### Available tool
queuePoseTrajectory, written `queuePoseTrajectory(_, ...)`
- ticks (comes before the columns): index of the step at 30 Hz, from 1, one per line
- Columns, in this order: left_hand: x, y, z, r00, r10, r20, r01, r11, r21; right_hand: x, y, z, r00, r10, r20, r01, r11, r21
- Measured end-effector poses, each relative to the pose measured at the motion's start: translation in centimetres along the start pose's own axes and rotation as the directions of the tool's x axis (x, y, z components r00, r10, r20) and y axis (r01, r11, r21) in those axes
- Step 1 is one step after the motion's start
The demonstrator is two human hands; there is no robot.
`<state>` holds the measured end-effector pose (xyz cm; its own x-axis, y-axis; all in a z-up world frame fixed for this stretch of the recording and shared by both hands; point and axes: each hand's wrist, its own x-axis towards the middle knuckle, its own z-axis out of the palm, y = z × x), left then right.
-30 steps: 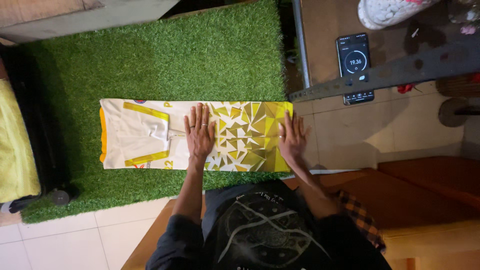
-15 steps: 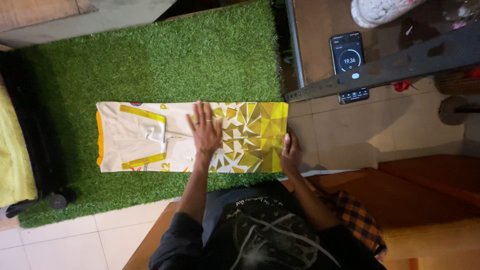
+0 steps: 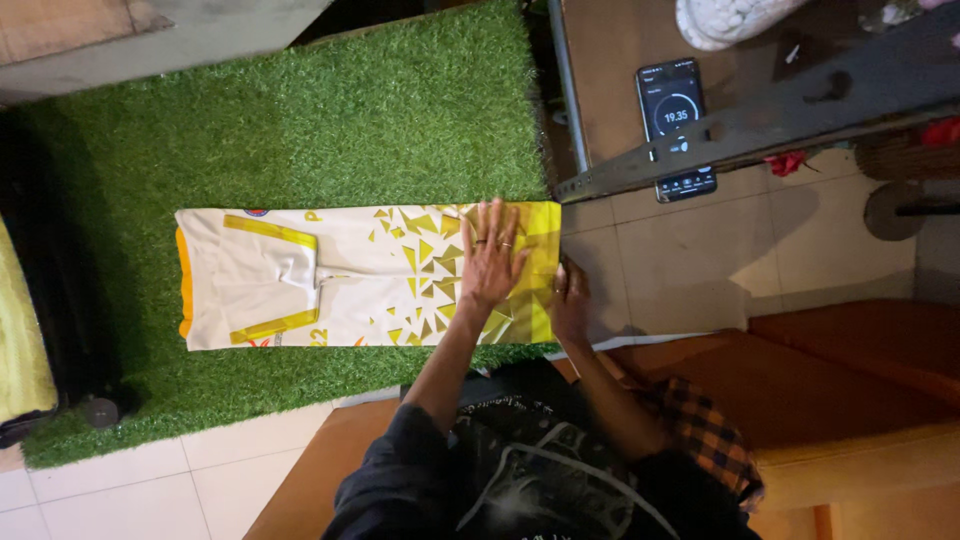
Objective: The person picks up a white shirt with yellow patterns from a pile, spreads it out on a green surface, and folds it into a small rectangle before placing it into an open suitcase alongside other folded garments.
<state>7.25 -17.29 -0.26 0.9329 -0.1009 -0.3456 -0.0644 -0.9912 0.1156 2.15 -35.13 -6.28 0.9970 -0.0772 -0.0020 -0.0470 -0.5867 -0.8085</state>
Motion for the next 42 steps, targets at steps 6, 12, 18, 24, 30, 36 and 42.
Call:
queuePoseTrajectory(6, 1.5, 1.5, 2.1, 0.964, 0.205, -0.171, -0.217, 0.974, -0.057, -2.4, -1.8, -3.2, 0.989, -0.103, -0.105, 0.054, 0.919, -0.391)
queuePoseTrajectory(12, 4.7, 1.5, 1.7, 0.953, 0.2, -0.229, -0.221, 0.973, -0.067, -5.5, -1.8, -4.2, 0.981, 0.129, 0.144, -0.096, 0.972, -0.214)
queuePoseTrajectory(18, 7.1, 2.1, 0.8, 0.899, 0.142, -0.414, -0.249, 0.944, -0.217, -6.2, 1.4, -2.6, 0.993, 0.073, 0.091, -0.055, 0.981, -0.184)
queuePoseTrajectory(24, 7.8, 2.5, -1.6, 0.968, 0.089, -0.234, -0.161, 0.937, -0.31, -4.9, 1.4, -2.9, 0.914, 0.352, 0.202, -0.327, 0.933, -0.147)
queuePoseTrajectory(30, 7.5, 0.4, -3.5, 0.948, 0.137, -0.287, -0.27, 0.823, -0.499, -5.0, -2.8, -5.3, 0.936, 0.227, 0.27, -0.229, 0.973, -0.026)
queuePoseTrajectory(36, 4.9, -9.4, -4.7, 0.966, 0.236, -0.108, -0.203, 0.425, -0.882, -5.1, -9.9, -4.0, 0.848, 0.121, 0.515, -0.134, 0.991, -0.013)
queuePoseTrajectory(42, 1.3, -18.6, 0.9, 0.971, -0.237, -0.02, -0.056, -0.146, -0.988, -4.2, -15.4, -1.8, 0.55, -0.397, 0.735, 0.053, 0.895, 0.444)
